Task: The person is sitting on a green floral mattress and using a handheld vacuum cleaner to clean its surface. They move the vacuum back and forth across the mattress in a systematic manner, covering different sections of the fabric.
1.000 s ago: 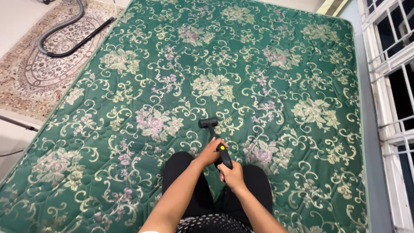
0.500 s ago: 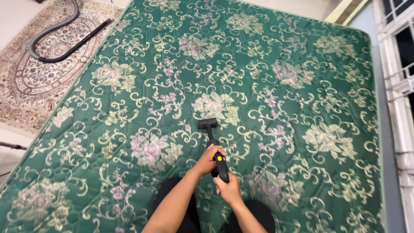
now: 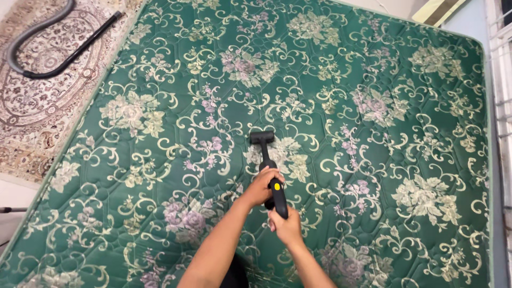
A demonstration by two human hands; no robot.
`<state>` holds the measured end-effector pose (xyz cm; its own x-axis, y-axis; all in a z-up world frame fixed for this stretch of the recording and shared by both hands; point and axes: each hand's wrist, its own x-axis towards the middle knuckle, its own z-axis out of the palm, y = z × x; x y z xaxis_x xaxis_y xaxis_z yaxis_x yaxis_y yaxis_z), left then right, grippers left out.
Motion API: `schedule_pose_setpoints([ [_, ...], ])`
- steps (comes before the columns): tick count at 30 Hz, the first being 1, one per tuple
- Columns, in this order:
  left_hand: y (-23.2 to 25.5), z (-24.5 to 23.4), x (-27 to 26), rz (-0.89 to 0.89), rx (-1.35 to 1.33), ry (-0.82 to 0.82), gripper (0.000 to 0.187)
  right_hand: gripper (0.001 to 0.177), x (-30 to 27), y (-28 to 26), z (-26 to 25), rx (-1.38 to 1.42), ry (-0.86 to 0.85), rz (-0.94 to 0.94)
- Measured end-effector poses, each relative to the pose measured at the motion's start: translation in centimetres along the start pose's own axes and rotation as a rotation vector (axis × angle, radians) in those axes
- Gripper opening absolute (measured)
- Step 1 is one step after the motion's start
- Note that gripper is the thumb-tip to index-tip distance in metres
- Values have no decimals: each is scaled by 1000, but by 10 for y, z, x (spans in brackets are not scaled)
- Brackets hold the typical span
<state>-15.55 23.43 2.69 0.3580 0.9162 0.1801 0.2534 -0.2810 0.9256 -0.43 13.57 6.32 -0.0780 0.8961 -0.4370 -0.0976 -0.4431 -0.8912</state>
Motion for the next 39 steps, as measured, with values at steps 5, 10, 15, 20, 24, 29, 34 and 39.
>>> schedule_pose_setpoints([
  [5, -14, -35, 47, -66, -5, -56, 30, 21, 50, -36, 18, 10, 17, -72],
  [10, -38, -52, 77, -74, 20, -39, 34, 23, 85, -54, 32, 12, 6, -83],
  [15, -49, -53, 67, -135, -6, -105, 32, 21, 71, -61, 47, 30, 61, -27],
  [20, -32, -43, 20, -113, -8, -63, 32, 21, 28, -52, 53, -60, 69, 68],
  [24, 2, -42, -21, -198, -70, -64, 29, 21, -11, -44, 56, -59, 42, 114],
  [29, 30, -51, -41, -285, -72, -99, 35, 19, -32, -48, 57, -107, 43, 178],
  [34, 34, -52, -35, -346, -85, 5, 37, 20, -14, -64, 56, -292, 12, 143],
  [39, 23, -68, -12, -313, -115, 115, 39, 17, 21, -87, 60, -282, -75, 185],
])
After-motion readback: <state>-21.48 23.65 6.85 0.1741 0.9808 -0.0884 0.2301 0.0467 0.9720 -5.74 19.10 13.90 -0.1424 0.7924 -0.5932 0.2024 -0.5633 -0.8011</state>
